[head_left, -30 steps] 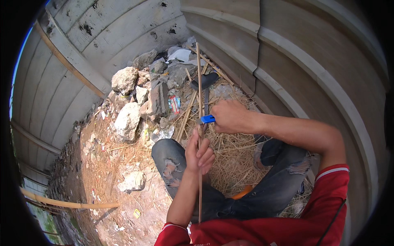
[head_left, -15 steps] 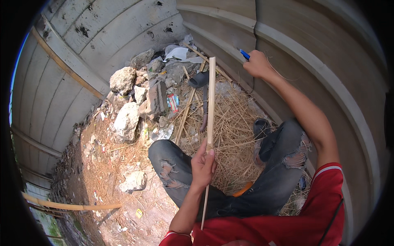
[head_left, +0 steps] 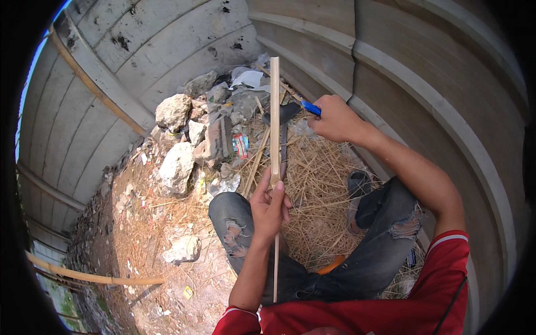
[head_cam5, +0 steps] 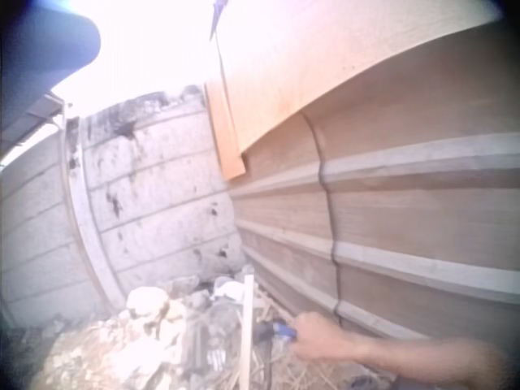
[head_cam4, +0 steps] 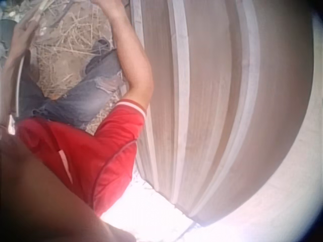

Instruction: The person sits on the ground and uses a blue utility knife to shave thin strips off a long bamboo stick. They then switch to a machete to split the bamboo stick lengthwise, holding it vertically and striking it with the blade.

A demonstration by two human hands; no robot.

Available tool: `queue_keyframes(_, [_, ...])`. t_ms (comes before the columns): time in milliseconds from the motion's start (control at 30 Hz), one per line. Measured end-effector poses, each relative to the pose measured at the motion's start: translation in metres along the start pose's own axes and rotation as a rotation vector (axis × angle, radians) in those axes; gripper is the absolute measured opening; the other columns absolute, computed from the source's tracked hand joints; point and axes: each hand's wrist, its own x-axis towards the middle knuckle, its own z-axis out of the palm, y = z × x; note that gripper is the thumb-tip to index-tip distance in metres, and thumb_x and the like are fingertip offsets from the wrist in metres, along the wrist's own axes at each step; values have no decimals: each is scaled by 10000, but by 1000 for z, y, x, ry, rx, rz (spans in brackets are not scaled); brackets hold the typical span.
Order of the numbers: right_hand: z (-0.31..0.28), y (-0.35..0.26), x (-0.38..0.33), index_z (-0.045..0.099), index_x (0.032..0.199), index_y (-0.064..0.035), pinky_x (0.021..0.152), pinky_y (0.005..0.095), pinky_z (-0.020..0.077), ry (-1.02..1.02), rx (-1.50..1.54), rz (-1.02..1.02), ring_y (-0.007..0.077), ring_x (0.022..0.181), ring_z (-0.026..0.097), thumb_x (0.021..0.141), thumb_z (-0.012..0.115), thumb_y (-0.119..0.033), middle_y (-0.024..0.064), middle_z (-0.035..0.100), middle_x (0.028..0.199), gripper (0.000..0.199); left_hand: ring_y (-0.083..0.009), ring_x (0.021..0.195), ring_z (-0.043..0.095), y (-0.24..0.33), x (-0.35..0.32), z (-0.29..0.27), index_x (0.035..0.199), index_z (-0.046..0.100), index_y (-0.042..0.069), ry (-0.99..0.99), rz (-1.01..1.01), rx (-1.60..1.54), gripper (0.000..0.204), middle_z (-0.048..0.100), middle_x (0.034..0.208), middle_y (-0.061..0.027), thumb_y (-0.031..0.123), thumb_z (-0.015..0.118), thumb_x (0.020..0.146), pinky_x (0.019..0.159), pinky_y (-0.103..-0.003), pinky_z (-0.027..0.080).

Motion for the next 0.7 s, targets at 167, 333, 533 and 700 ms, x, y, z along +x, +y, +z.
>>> queue_keyframes(167, [26,-19,-17,663,688,45,697,523,553,-120,-155,-140,475,690,657,723,641,-129,286,639,689,179,-45,402,443,1,9,1,1531,368,27,8,29,14,552,539,593,11,215,559,1048,370,-209,354])
queue_keyframes(333, [54,-19,-8,700,737,39,743,538,563,-171,-246,-125,473,782,681,694,662,-132,285,679,778,180,-29,422,383,3,17,11,1529,375,27,-2,36,-112,545,452,578,55,206,559,1048,379,-212,318])
queue_keyframes(533, [32,-2,33,728,832,29,770,506,576,-5,-303,53,454,856,701,704,678,-117,261,709,854,201,-19,432,357,3,9,12,1537,358,26,-88,7,-216,535,433,590,71,169,540,1055,390,-214,282])
queue_keyframes(700, [5,49,58,722,864,45,814,502,564,194,-299,249,452,912,696,728,671,-115,283,703,911,217,-17,449,354,-6,-20,20,1549,331,23,-162,-94,-260,546,453,640,66,130,534,1054,406,-207,275])
